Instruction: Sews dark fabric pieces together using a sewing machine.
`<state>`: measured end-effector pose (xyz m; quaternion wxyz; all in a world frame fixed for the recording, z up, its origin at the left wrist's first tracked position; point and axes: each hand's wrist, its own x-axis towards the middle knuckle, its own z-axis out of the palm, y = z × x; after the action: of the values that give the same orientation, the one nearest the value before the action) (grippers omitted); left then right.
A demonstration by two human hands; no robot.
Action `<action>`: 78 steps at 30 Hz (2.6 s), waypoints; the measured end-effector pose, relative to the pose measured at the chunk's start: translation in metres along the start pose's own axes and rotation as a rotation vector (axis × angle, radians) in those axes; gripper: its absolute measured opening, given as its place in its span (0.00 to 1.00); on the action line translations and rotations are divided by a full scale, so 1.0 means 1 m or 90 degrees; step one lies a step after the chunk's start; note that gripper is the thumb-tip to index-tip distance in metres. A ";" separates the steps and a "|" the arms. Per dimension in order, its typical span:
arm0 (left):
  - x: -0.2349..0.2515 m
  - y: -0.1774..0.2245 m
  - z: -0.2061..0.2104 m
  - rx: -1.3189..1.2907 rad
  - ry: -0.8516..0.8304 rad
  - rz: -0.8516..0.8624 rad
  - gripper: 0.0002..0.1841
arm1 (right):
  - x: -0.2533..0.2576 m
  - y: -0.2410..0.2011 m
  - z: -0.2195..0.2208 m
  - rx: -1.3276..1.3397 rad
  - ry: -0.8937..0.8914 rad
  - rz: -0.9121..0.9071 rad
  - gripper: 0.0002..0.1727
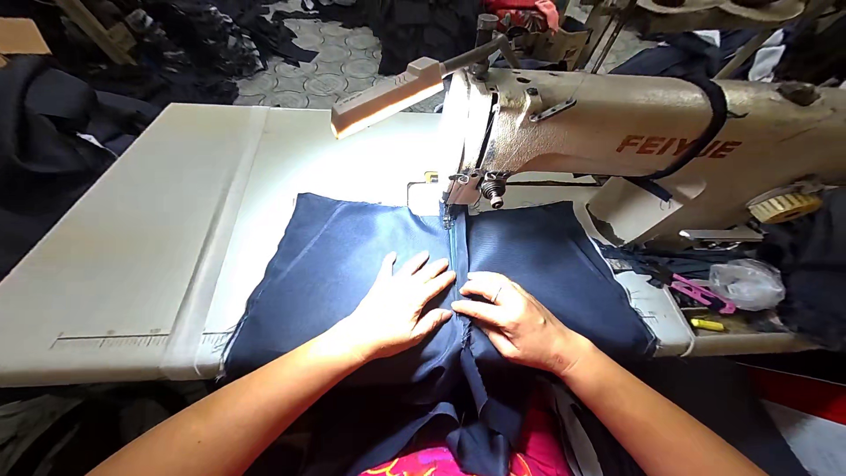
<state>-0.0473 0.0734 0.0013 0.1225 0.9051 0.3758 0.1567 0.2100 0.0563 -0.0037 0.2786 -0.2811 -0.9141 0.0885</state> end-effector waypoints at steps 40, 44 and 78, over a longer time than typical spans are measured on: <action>0.067 -0.063 -0.019 0.017 -0.011 0.078 0.28 | 0.061 0.084 -0.004 -0.013 -0.011 -0.020 0.20; 0.067 -0.065 -0.016 0.012 0.043 0.169 0.22 | 0.060 0.078 -0.007 -0.081 0.028 -0.159 0.13; -0.015 0.002 -0.015 0.010 -0.037 0.178 0.20 | 0.075 -0.026 0.000 -0.008 -0.029 0.517 0.25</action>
<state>-0.0617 0.0634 0.0128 0.1036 0.9538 0.2431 0.1428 0.1467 0.0771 0.0385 0.1991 -0.6190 -0.7350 0.1922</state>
